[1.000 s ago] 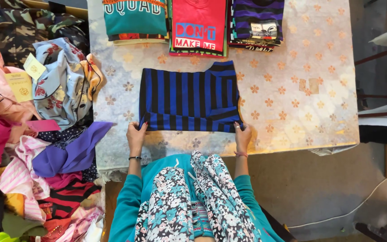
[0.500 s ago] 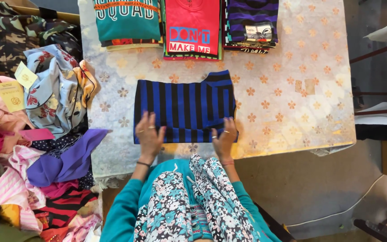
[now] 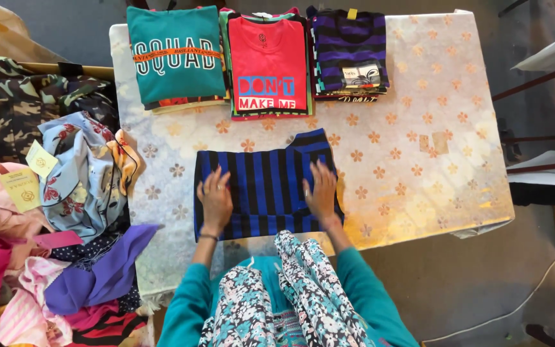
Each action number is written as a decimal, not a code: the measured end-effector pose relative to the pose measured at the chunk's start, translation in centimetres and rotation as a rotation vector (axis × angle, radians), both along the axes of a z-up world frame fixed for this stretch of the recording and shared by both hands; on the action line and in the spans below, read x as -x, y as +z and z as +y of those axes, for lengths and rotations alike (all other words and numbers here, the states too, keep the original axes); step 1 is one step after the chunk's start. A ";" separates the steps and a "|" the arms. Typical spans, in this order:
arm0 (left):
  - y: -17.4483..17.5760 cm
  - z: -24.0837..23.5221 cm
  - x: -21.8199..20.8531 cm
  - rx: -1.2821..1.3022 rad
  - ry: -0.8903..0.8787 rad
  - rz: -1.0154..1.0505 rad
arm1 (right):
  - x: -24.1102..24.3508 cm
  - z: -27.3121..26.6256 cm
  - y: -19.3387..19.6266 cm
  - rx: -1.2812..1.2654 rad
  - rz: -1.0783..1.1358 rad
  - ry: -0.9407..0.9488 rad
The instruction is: Folding several t-shirts and arranging them on a table.
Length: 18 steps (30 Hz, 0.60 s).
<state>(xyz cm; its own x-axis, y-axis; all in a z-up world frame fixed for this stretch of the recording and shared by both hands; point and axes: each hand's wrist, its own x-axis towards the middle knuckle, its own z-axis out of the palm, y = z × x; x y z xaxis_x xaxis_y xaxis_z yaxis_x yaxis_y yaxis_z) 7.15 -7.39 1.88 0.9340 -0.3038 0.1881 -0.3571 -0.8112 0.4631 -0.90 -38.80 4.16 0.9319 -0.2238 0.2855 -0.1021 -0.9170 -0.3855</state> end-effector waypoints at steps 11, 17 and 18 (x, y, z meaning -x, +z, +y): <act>-4.0 0.7 -12.7 -0.167 -0.008 0.067 | -14.5 -6.6 -2.2 0.261 0.233 0.150; 0.7 2.2 -10.0 -0.203 -0.032 -0.029 | -10.7 -6.3 2.5 0.302 0.168 0.112; 1.9 2.6 -9.2 -0.177 -0.016 -0.062 | -9.6 -6.1 3.4 0.298 0.078 0.103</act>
